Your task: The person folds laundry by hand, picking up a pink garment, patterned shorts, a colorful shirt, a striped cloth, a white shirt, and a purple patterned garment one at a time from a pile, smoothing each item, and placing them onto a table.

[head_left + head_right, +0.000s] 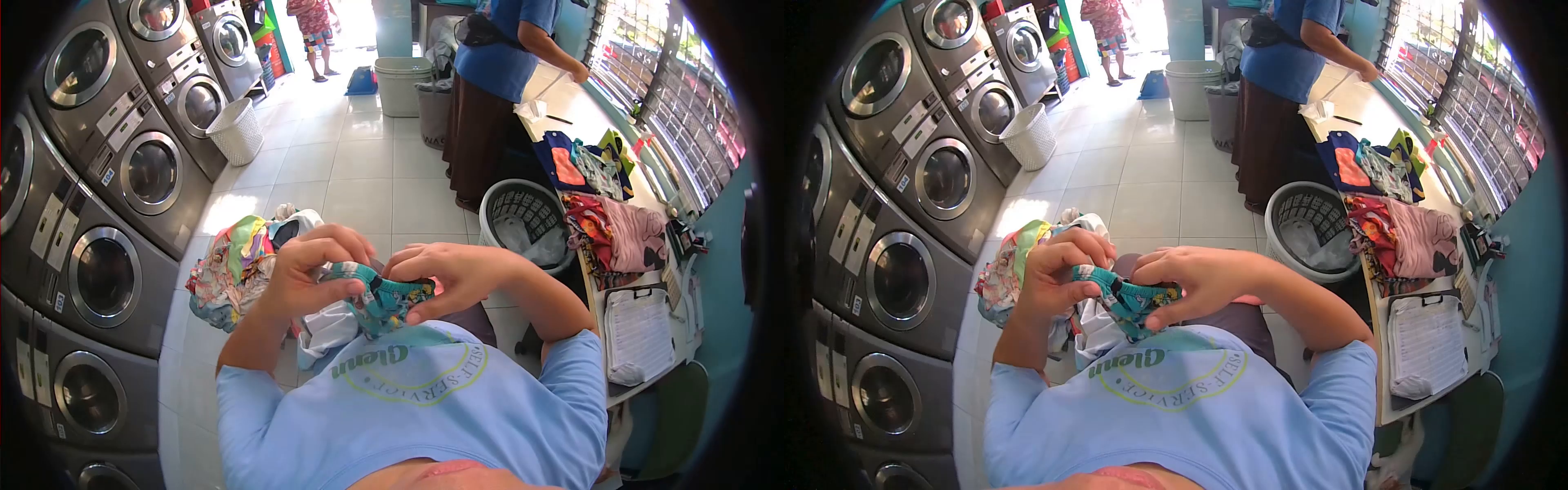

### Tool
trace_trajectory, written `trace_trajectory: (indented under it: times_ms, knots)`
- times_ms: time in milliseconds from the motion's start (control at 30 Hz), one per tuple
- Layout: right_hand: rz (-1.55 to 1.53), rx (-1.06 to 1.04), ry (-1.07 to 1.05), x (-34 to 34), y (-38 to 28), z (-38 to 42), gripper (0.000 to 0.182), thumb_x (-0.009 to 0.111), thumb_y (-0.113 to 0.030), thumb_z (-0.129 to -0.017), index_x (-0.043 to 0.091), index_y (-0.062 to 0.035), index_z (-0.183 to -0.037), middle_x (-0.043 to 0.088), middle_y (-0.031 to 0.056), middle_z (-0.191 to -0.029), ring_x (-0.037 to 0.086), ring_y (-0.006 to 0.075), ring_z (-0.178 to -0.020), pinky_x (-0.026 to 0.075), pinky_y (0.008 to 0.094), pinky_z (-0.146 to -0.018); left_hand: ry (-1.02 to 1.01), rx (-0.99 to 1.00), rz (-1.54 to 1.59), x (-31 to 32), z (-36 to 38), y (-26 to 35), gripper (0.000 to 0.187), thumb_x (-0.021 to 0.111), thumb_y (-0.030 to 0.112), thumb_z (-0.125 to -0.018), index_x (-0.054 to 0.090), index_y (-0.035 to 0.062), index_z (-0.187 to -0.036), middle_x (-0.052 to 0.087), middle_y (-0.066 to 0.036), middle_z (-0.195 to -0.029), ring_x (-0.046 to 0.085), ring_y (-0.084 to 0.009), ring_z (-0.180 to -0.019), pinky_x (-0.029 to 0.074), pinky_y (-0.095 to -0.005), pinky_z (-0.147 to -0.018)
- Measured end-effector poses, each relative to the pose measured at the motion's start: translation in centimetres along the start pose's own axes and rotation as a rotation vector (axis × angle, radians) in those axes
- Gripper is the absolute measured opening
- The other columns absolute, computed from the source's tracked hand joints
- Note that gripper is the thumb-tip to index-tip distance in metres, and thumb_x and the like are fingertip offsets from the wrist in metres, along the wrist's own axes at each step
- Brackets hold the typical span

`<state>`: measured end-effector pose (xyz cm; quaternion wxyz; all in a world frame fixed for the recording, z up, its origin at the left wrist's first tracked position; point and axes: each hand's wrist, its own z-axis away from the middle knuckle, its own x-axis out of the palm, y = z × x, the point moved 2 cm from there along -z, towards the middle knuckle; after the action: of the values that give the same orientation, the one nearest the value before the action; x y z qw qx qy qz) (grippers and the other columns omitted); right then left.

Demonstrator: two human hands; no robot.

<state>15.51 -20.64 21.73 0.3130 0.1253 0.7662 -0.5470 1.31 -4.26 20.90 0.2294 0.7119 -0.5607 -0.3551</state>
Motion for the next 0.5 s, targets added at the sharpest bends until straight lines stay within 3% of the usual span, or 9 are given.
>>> trace_trajectory:
  times_ms: [67, 100, 133, 233, 300, 367, 433, 467, 500]
  knots:
    - [0.118, -0.079, 0.036, 0.4, -0.1, -0.7, 0.031, 0.067, -0.026, -0.086, 0.062, 0.0041, -0.088, 0.062, 0.0134, -0.098, 0.057, 0.0221, -0.099, 0.044, 0.0348, -0.084, -0.098, -0.103, 0.177, 0.1, -0.7, 0.3, 0.014, 0.075, 0.003, -0.075, 0.063, 0.0013, -0.082, 0.063, -0.01, -0.089, 0.062, -0.0191, -0.087, 0.048, -0.034, -0.083]
    - [-0.039, -0.071, 0.098, -0.1, -0.4, -0.7, 0.032, 0.066, -0.028, -0.086, 0.062, 0.0045, -0.087, 0.062, 0.0139, -0.098, 0.058, 0.0219, -0.097, 0.045, 0.0347, -0.083, -0.148, -0.155, 0.265, 0.3, -0.9, 0.8, 0.014, 0.075, 0.004, -0.075, 0.063, 0.0014, -0.082, 0.063, -0.01, -0.088, 0.062, -0.0183, -0.086, 0.048, -0.0337, -0.083]
    - [-0.196, -0.061, 0.159, -0.9, -1.2, -0.5, 0.034, 0.066, -0.029, -0.087, 0.062, 0.005, -0.087, 0.063, 0.0143, -0.097, 0.059, 0.0217, -0.096, 0.045, 0.0346, -0.083, -0.152, -0.342, 0.389, 0.1, -1.0, 1.8, 0.014, 0.075, 0.009, -0.077, 0.064, 0.0022, -0.083, 0.064, -0.006, -0.082, 0.061, -0.0138, -0.081, 0.047, -0.0334, -0.08]
    - [-0.5, -0.02, 0.343, -4.5, -2.2, 1.1, 0.04, 0.064, -0.033, -0.087, 0.063, 0.0066, -0.086, 0.065, 0.0137, -0.093, 0.062, 0.0191, -0.089, 0.047, 0.0323, -0.081, -0.333, -0.234, -0.107, -4.0, -2.8, 1.9, 0.027, 0.08, 0.019, -0.073, 0.062, 0.0012, -0.083, 0.061, -0.005, -0.075, 0.055, -0.0183, -0.072, 0.041, -0.0372, -0.086]
    - [-0.437, -0.076, 0.403, -7.6, -1.0, 1.7, 0.045, 0.062, -0.037, -0.087, 0.064, 0.0081, -0.089, 0.066, 0.0117, -0.092, 0.062, 0.0163, -0.09, 0.047, 0.0275, -0.081, -0.28, 0.07, -0.711, -6.3, -4.9, 2.6, 0.029, 0.078, 0.024, -0.073, 0.064, 0.0019, -0.085, 0.061, -0.005, -0.076, 0.054, -0.0182, -0.066, 0.04, -0.034, -0.076]
    - [-0.338, 0.024, 0.546, -10.3, 0.2, 2.0, 0.039, 0.06, -0.033, -0.089, 0.063, 0.0041, -0.08, 0.062, 0.0047, -0.082, 0.058, 0.0098, -0.08, 0.044, 0.0228, -0.072, -0.132, 0.217, -0.99, -7.5, -6.0, 3.2, 0.03, 0.075, 0.029, -0.076, 0.063, 0.0025, -0.084, 0.059, -0.006, -0.074, 0.052, -0.0212, -0.066, 0.037, -0.0348, -0.08]
    - [-0.027, 0.061, 0.571, -13.0, 0.6, 2.1, 0.038, 0.058, -0.03, -0.093, 0.057, 0.0004, -0.07, 0.053, -0.0013, -0.073, 0.049, 0.0045, -0.068, 0.038, 0.0212, -0.062, -0.119, 0.186, -1.071, -8.6, -6.9, 3.7, 0.028, 0.07, 0.031, -0.082, 0.063, 0.0034, -0.084, 0.059, -0.006, -0.074, 0.053, -0.0203, -0.068, 0.035, -0.0352, -0.082]
    - [-0.019, 0.045, 0.601, -13.2, 0.3, 1.6, 0.039, 0.059, -0.029, -0.093, 0.055, -0.0021, -0.065, 0.045, -0.0078, -0.064, 0.04, 0.001, -0.062, 0.036, 0.0207, -0.058, -0.115, 0.211, -1.108, -8.7, -7.2, 3.8, 0.023, 0.064, 0.027, -0.087, 0.063, 0.0041, -0.085, 0.06, -0.005, -0.074, 0.054, -0.0205, -0.068, 0.036, -0.0348, -0.08]
    - [0.104, 0.063, 0.59, -13.9, 0.5, 1.5, 0.04, 0.059, -0.029, -0.093, 0.053, -0.0022, -0.064, 0.043, -0.0086, -0.062, 0.039, 0.0006, -0.061, 0.034, 0.021, -0.056, -0.13, 0.187, -1.119, -9.0, -7.5, 3.6, 0.022, 0.063, 0.026, -0.087, 0.063, 0.0041, -0.085, 0.06, -0.005, -0.074, 0.054, -0.0203, -0.068, 0.036, -0.0344, -0.08]
